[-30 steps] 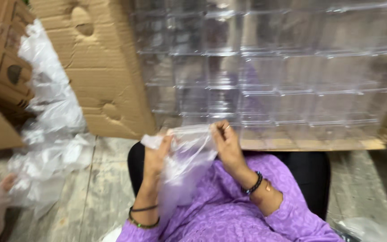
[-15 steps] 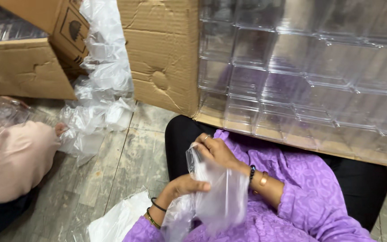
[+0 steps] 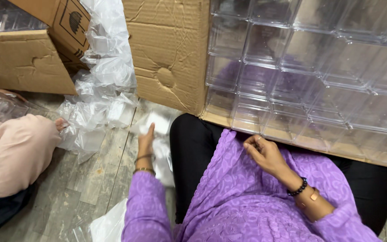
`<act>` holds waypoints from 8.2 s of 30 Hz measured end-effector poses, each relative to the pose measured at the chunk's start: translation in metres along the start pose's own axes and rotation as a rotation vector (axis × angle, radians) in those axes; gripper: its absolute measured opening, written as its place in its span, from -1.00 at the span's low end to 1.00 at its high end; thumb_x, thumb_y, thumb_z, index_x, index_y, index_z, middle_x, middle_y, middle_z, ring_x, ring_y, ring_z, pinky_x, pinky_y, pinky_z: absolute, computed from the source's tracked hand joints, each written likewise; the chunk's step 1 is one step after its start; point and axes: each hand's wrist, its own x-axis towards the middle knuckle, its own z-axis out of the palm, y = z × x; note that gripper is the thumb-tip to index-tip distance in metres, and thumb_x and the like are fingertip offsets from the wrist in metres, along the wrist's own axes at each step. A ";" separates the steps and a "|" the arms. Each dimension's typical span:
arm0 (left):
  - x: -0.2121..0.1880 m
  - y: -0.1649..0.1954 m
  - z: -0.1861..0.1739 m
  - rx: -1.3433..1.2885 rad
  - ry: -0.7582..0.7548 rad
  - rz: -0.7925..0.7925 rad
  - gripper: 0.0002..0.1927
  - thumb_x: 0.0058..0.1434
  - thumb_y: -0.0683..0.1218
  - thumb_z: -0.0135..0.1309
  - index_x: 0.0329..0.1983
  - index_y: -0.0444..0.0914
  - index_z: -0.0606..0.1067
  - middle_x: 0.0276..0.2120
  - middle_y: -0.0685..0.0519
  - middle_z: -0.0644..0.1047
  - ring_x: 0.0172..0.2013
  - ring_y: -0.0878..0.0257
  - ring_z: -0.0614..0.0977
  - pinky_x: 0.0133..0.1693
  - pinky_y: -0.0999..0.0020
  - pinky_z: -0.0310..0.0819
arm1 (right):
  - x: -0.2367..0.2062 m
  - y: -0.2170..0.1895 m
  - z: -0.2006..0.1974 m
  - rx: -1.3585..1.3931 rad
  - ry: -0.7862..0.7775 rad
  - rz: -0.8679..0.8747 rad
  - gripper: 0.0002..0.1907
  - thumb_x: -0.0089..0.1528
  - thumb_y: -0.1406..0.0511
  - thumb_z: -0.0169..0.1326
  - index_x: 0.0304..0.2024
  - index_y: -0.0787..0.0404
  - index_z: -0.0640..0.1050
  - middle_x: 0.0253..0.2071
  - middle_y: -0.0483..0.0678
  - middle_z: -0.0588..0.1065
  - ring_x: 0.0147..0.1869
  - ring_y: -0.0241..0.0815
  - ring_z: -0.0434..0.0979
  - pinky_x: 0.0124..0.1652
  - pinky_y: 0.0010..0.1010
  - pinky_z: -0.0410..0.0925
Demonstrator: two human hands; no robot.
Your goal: The person sits on the floor and removes clear plastic bags from small transparent plastic boxes, placing each unwrapped box into a large cardboard box. They repeatedly take a wrapped box, pull off the plastic bag, and set the box into the box in front of them.
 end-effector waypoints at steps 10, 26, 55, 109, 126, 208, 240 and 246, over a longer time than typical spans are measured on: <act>-0.202 0.181 0.093 -0.216 -0.425 0.478 -0.43 0.49 0.14 -0.17 0.20 -0.47 0.45 0.02 -0.18 0.63 -0.07 0.11 0.75 -0.01 0.34 0.59 | 0.016 -0.100 0.015 0.543 -0.115 -0.022 -0.52 0.08 0.36 0.26 0.05 0.09 0.46 -0.12 -0.30 0.54 -0.03 -0.51 0.54 -0.03 -0.67 0.42; -0.276 0.182 0.136 -0.294 -0.809 0.505 -0.57 0.34 -0.07 0.14 0.18 -0.42 0.49 0.19 -0.09 0.55 0.13 0.17 0.64 0.16 0.36 0.52 | -0.027 -0.067 -0.017 0.797 -0.094 0.065 -0.82 0.26 0.34 0.24 -0.10 0.24 0.59 -0.20 -0.13 0.56 -0.10 -0.35 0.52 -0.05 -0.47 0.38; -0.278 0.141 0.147 -0.228 -0.793 0.395 -0.77 0.32 -0.02 0.20 -0.38 -0.24 0.53 -0.48 0.30 0.49 -0.45 0.53 0.40 -0.42 0.54 0.26 | -0.049 -0.043 -0.023 0.657 0.153 -0.223 -0.86 0.35 0.31 0.15 -0.21 0.30 0.60 -0.27 -0.19 0.51 -0.24 -0.46 0.41 -0.21 -0.61 0.33; -0.195 0.030 0.043 -0.300 -0.977 -0.351 -0.32 0.24 0.32 0.12 0.20 -0.25 0.47 -0.14 0.00 0.59 -0.29 0.18 0.62 -0.29 0.25 0.53 | 0.007 0.005 0.055 -0.055 -0.050 -0.460 -0.72 0.20 0.47 0.05 -0.03 0.29 0.57 -0.26 0.00 0.59 -0.25 -0.30 0.60 -0.23 -0.37 0.46; -0.020 0.078 0.020 0.656 0.118 0.310 -0.32 0.35 0.28 0.07 0.01 -0.49 0.55 -0.14 -0.15 0.62 -0.21 0.16 0.57 -0.17 0.11 0.50 | -0.013 -0.020 -0.016 -0.243 0.061 0.046 -0.77 0.26 0.20 0.18 -0.21 0.25 0.59 -0.48 -0.18 0.54 -0.47 -0.39 0.44 -0.42 -0.48 0.36; -0.176 0.235 0.461 -0.076 -0.431 0.898 -0.66 0.32 0.05 0.14 0.00 -0.27 0.51 -0.36 -0.10 0.62 -0.34 0.11 0.68 -0.29 0.23 0.50 | 0.065 -0.119 -0.233 -1.025 0.817 -0.020 -0.58 0.32 0.20 -0.02 0.17 0.24 0.51 -0.46 0.27 0.54 -0.36 0.37 0.56 -0.36 0.18 0.37; -0.210 0.120 0.234 -0.353 -1.291 -0.087 -0.75 0.33 -0.02 0.13 -0.09 -0.30 0.58 -0.44 0.05 0.61 -0.40 0.32 0.62 -0.32 0.38 0.48 | 0.022 -0.072 -0.110 0.765 0.399 -0.407 -0.87 0.47 0.25 -0.05 -0.11 0.18 0.41 -0.30 -0.17 0.49 -0.31 -0.43 0.44 -0.30 -0.57 0.38; -0.211 0.054 0.142 -0.124 -1.371 -0.359 -0.75 0.31 -0.03 0.14 -0.09 -0.30 0.59 -0.44 0.05 0.62 -0.39 0.32 0.63 -0.31 0.38 0.50 | 0.015 -0.054 -0.031 -0.086 0.313 -0.317 -0.76 0.43 0.17 0.04 -0.14 0.23 0.46 -0.39 0.01 0.54 -0.34 -0.15 0.59 -0.35 -0.34 0.46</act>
